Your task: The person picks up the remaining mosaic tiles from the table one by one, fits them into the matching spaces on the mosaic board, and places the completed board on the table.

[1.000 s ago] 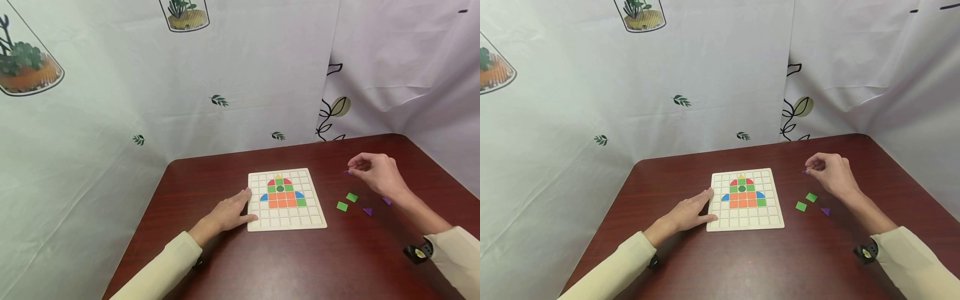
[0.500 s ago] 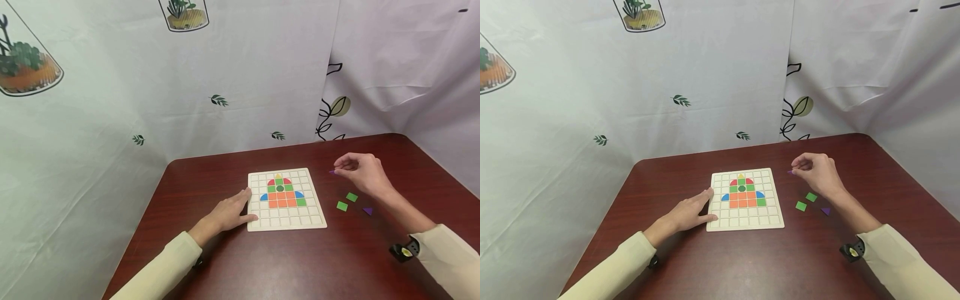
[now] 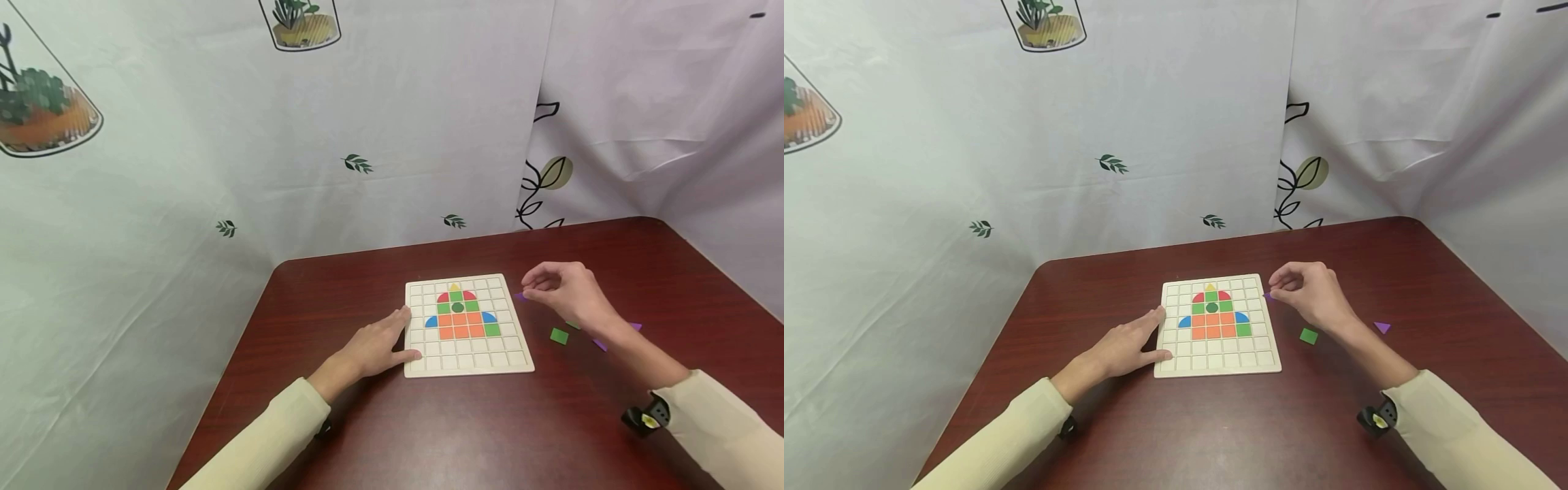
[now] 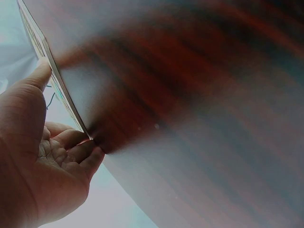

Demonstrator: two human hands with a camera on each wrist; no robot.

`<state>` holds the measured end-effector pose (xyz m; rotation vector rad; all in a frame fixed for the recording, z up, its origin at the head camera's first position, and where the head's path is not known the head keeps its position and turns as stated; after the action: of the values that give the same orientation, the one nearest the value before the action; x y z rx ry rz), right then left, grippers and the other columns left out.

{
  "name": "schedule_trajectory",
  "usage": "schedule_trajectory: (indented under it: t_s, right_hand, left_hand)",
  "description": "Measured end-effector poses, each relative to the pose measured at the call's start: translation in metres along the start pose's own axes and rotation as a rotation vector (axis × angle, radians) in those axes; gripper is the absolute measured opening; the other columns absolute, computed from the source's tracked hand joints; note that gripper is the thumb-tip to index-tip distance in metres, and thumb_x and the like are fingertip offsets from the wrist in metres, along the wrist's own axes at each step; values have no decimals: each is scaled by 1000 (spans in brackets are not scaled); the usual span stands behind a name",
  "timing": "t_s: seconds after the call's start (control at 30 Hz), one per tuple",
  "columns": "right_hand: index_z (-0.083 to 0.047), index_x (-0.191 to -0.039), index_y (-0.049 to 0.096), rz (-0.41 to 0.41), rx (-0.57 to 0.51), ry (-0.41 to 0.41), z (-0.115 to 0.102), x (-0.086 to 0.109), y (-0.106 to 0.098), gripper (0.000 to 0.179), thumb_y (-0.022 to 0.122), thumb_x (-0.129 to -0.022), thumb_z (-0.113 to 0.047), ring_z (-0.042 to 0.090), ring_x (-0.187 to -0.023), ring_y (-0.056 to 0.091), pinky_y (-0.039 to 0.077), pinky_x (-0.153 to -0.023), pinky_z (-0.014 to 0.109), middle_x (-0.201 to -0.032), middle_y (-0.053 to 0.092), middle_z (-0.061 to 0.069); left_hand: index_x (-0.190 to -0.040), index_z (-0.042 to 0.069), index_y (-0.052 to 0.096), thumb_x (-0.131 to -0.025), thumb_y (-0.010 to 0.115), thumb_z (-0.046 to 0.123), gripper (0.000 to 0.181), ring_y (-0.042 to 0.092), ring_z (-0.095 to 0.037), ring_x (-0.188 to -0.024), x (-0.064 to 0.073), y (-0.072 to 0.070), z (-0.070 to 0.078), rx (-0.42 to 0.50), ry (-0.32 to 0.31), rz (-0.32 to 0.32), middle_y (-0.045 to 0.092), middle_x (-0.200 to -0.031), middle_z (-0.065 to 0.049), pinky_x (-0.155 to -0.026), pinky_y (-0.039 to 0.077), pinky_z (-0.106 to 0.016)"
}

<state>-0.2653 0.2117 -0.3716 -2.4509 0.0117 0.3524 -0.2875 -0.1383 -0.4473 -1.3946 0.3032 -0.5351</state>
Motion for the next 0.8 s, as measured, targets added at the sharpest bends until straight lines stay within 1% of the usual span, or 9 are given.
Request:
schedule_trajectory:
  t_s: [0.3,0.53,0.8]
  right_hand:
    - [0,-101,77,-62,-22,33,0,5,25,14,85,-89,-1,22,-79,70,56,-66,22,-89,75,8]
    - [1,-99,76,-108,-30,25,5,9,43,13,84,-88,3,22,-78,66,56,-67,24,-87,73,6]
    - [-2,-94,76,-143,-27,29,9,11,58,10,84,-87,1,21,-75,63,53,-62,24,-81,70,3]
  left_hand:
    - [-170,8,23,-99,67,63,99,32,-21,-158,0,0,0,3,2,0,26,-175,-8,-119,41,-45]
    - [-170,8,23,-99,66,63,99,32,-22,-158,0,0,0,3,3,-1,26,-175,-9,-118,42,-45]
    - [-170,8,23,-99,67,63,100,32,-22,-158,0,0,0,8,-2,-2,26,-175,-9,-119,41,-45]
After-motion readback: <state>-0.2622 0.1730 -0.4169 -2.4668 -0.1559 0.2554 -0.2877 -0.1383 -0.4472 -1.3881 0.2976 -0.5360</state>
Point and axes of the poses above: each hand's wrist, its own x-axis away from the middle knuckle, its own y-axis out of the palm, z = x × y, the point moved 4 cm from there along -x, towards the middle knuckle
